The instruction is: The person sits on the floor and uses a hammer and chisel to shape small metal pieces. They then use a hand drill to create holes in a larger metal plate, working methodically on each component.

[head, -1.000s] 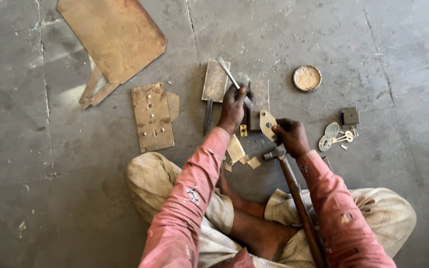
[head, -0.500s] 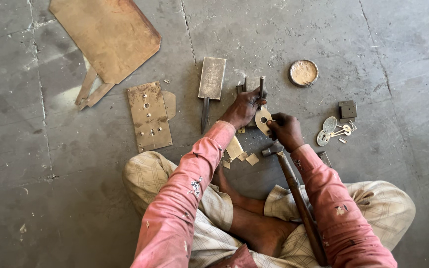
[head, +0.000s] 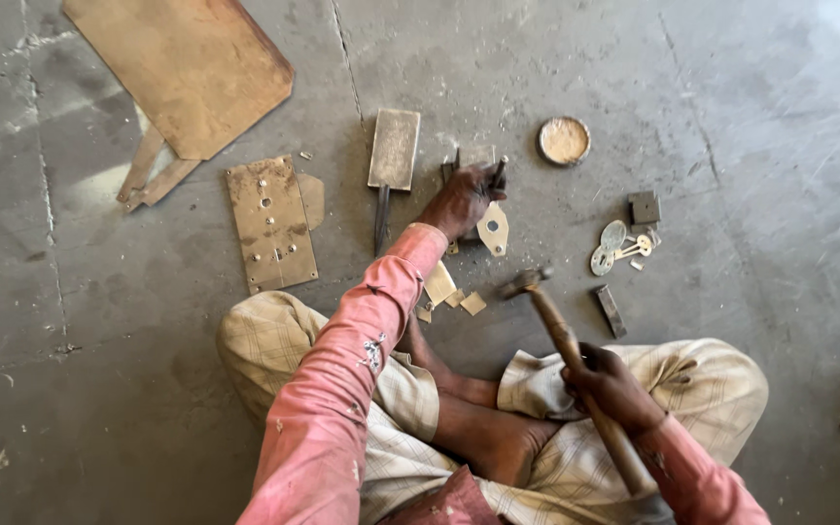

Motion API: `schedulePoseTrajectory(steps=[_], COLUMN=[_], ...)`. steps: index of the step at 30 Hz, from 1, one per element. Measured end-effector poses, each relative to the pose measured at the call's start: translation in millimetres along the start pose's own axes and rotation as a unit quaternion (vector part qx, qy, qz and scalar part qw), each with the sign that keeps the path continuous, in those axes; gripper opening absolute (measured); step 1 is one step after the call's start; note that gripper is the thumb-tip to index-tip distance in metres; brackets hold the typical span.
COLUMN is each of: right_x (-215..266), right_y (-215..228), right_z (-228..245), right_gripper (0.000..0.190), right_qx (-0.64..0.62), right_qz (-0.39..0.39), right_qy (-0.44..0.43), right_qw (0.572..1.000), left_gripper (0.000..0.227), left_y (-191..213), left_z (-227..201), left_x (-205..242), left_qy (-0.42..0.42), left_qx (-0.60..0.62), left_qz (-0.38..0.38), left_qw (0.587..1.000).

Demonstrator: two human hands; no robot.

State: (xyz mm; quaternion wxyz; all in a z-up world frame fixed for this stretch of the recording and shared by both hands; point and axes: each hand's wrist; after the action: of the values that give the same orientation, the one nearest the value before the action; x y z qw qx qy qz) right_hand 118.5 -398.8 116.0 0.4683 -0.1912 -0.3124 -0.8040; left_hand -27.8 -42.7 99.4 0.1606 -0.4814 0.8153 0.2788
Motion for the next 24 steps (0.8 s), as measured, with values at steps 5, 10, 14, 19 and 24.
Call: schedulePoseTrajectory(steps=[5, 10, 14, 19, 24], right_x=[42, 42, 58, 99, 55], right_y=[35, 43, 31, 59, 54], right_z=[65, 139, 187, 200, 168], right_gripper=[0.03, 0.015, 0.013, 0.011, 0.007], right_qx=[0.026, 0.054, 0.296, 0.029, 0.18], right_qz=[-0.119, -0.17, -0.129, -0.146, -0.311], right_qy=[0.4, 0.345, 0.326, 0.535, 0.695], right_qw=[0.908, 0.921, 0.889, 0.831, 0.622], left_gripper=[0.018, 0.008, 0.015, 0.018, 0.034], left_y=[-4, -11, -15, -19, -19], left_z=[14, 16, 17, 31, 32], left_x=[-1, -6, -1, -11, -1], left_qy=[-0.094, -0.019, -0.017, -0.01, -0.059], left_qx=[-0.065, -0.032, -0.094, -0.074, -0.031], left_qz=[-0.018, 0.014, 0.021, 0.007, -0.036], left_qw=[0.993, 0.999, 0.995, 0.997, 0.997])
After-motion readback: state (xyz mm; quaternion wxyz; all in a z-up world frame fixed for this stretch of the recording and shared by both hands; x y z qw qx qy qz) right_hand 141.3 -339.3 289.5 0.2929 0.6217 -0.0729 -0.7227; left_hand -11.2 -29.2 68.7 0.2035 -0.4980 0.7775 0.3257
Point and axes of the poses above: each hand's wrist, its own x-axis away from the middle knuckle, its own y-axis out of the back of the hand, z = x × y, and after that the axes turned 14 degrees about -z, right-handed
